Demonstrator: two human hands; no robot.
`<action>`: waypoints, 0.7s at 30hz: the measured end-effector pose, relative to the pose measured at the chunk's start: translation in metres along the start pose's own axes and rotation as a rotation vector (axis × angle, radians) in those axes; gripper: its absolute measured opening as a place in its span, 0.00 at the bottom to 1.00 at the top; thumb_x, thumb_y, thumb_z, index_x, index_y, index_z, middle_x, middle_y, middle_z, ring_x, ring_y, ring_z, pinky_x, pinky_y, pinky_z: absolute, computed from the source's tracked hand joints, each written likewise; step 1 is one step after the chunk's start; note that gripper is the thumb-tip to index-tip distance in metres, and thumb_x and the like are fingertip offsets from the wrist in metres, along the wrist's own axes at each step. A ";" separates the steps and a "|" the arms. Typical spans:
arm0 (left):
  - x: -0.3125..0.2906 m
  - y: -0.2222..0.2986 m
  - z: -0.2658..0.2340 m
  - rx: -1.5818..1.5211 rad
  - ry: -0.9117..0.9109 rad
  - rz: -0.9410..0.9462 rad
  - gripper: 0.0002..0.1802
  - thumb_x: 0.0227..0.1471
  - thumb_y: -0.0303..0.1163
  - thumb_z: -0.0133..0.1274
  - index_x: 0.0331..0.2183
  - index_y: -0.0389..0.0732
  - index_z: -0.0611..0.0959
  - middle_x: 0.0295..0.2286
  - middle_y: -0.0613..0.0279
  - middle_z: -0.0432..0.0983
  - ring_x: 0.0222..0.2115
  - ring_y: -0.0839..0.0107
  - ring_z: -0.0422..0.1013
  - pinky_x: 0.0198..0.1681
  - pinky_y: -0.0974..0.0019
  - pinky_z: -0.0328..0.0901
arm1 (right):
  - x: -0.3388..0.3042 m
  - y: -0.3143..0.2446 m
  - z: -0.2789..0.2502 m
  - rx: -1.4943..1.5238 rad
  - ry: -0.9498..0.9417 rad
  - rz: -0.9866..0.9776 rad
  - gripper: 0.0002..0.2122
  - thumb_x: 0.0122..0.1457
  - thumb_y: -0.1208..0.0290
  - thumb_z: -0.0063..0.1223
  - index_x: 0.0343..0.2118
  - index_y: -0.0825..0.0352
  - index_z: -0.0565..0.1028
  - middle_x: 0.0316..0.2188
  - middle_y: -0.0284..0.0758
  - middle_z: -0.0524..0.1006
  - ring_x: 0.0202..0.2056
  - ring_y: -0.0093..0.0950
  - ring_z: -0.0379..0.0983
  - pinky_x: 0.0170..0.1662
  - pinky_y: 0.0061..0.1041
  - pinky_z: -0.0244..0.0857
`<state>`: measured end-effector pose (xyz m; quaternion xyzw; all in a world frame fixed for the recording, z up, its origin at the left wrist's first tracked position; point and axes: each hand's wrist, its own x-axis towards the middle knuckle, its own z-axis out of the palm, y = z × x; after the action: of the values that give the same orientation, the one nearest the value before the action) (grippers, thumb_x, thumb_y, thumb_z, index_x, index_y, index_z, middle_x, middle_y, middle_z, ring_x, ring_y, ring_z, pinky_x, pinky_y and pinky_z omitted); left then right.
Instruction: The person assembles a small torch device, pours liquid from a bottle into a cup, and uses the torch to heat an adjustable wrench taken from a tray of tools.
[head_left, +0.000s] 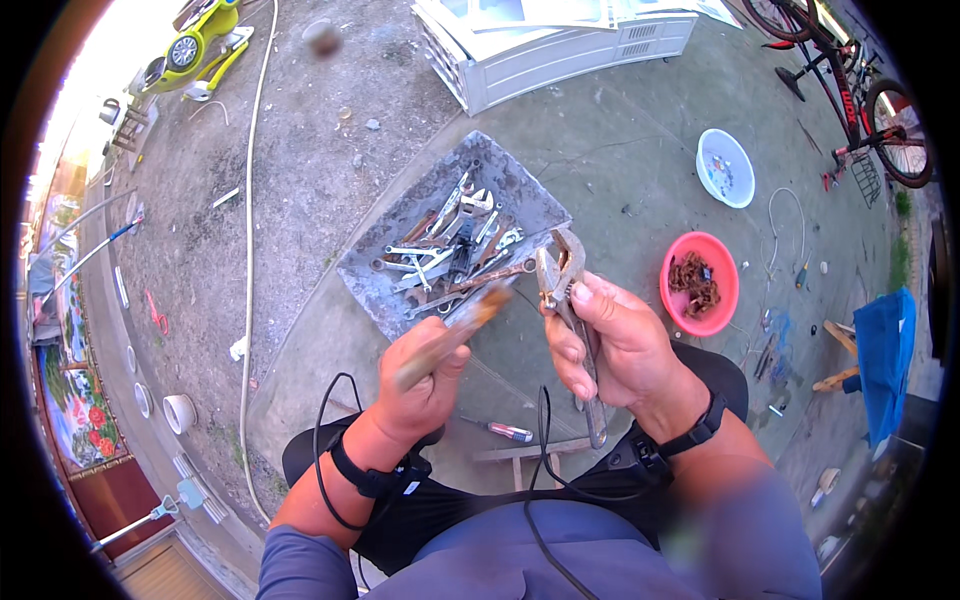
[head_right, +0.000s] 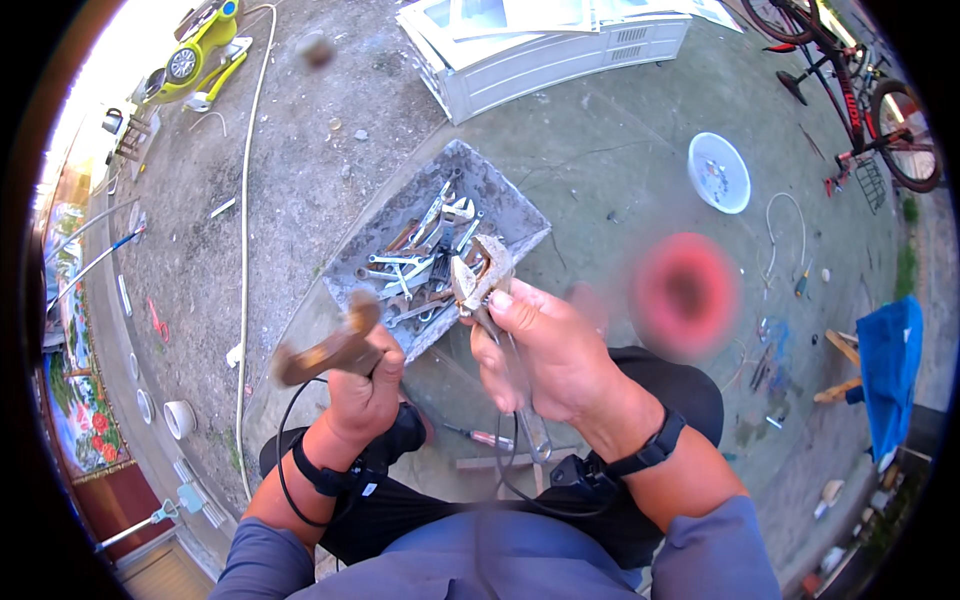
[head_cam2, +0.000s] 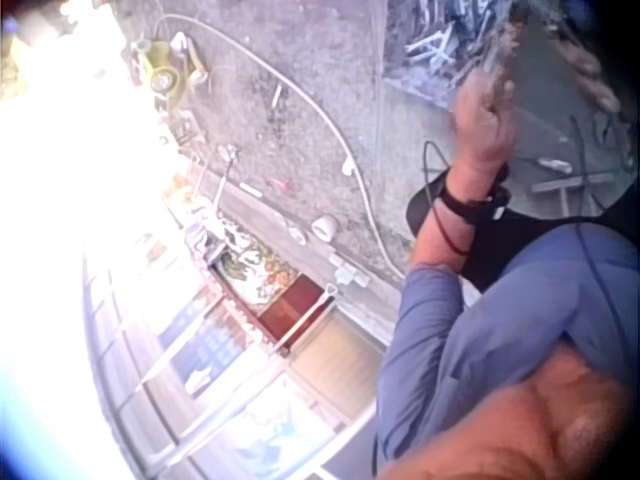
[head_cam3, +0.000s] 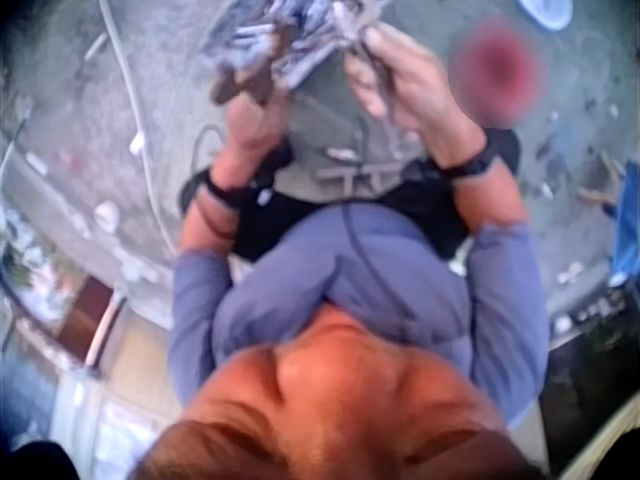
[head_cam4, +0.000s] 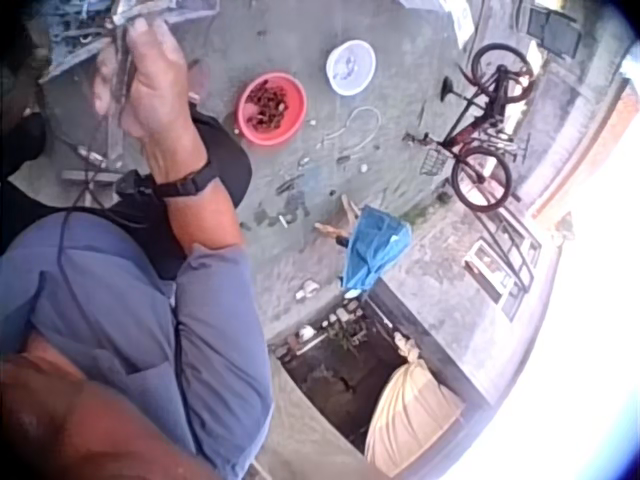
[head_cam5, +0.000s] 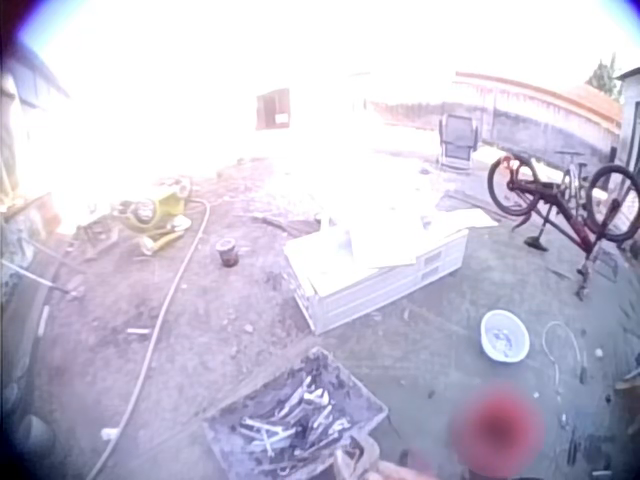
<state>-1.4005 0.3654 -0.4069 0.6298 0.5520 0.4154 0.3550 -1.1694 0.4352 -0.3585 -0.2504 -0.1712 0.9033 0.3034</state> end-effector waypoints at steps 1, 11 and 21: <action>0.002 0.001 0.002 0.070 -0.042 -0.043 0.10 0.56 0.31 0.57 0.27 0.37 0.75 0.20 0.56 0.67 0.19 0.57 0.66 0.23 0.61 0.62 | 0.000 0.001 -0.001 0.004 0.016 0.001 0.13 0.68 0.59 0.41 0.42 0.65 0.67 0.22 0.33 0.70 0.14 0.29 0.66 0.17 0.25 0.62; 0.001 0.011 -0.001 0.083 0.007 -0.023 0.11 0.54 0.32 0.57 0.25 0.39 0.74 0.19 0.54 0.67 0.19 0.54 0.66 0.23 0.59 0.62 | -0.002 0.001 0.004 -0.023 0.040 0.001 0.14 0.67 0.57 0.45 0.41 0.65 0.67 0.20 0.31 0.69 0.13 0.27 0.65 0.16 0.24 0.61; 0.000 -0.002 0.002 0.078 -0.074 -0.109 0.12 0.57 0.35 0.56 0.30 0.37 0.76 0.20 0.56 0.70 0.20 0.61 0.68 0.24 0.63 0.62 | 0.004 0.001 0.011 -0.116 0.119 -0.035 0.14 0.69 0.58 0.40 0.40 0.66 0.67 0.18 0.32 0.67 0.11 0.24 0.65 0.15 0.20 0.59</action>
<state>-1.4000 0.3655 -0.4096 0.6270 0.5877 0.3500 0.3727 -1.1788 0.4355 -0.3510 -0.3177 -0.2094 0.8700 0.3136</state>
